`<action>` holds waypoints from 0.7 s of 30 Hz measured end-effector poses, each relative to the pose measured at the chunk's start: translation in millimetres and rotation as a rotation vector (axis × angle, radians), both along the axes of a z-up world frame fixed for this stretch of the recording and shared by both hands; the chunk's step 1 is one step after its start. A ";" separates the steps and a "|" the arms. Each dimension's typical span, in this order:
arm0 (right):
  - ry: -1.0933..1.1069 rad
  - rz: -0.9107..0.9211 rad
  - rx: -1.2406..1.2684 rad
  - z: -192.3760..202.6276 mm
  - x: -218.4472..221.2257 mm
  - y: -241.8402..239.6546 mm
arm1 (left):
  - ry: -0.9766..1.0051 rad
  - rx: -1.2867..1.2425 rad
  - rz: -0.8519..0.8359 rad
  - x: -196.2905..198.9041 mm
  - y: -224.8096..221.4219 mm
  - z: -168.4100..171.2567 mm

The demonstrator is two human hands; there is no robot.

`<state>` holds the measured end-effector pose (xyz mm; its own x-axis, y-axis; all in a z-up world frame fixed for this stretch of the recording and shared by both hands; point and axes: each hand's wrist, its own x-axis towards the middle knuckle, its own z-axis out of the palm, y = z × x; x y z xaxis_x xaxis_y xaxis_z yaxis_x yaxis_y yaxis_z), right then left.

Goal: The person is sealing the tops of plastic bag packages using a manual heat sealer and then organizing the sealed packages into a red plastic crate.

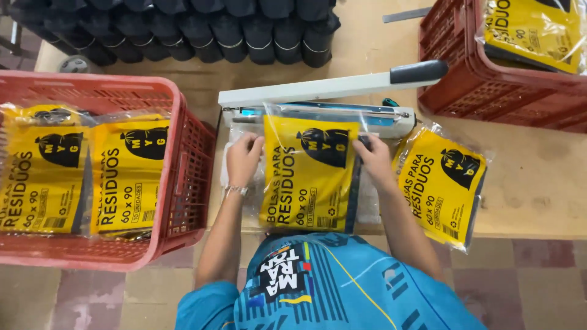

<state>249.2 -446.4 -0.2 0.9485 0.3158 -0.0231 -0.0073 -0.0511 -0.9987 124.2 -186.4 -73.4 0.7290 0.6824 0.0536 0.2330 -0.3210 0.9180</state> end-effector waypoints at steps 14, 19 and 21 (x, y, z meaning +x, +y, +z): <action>-0.091 -0.114 -0.743 -150.4 128.0 5.8 | 0.492 0.495 0.102 62.8 16.1 -72.4; -0.186 -0.193 -0.708 -162.2 137.9 4.8 | 0.523 0.443 0.130 79.1 19.8 -70.2; -0.179 -0.214 -0.710 -164.0 139.6 5.9 | 0.541 0.464 0.119 86.4 24.1 -85.5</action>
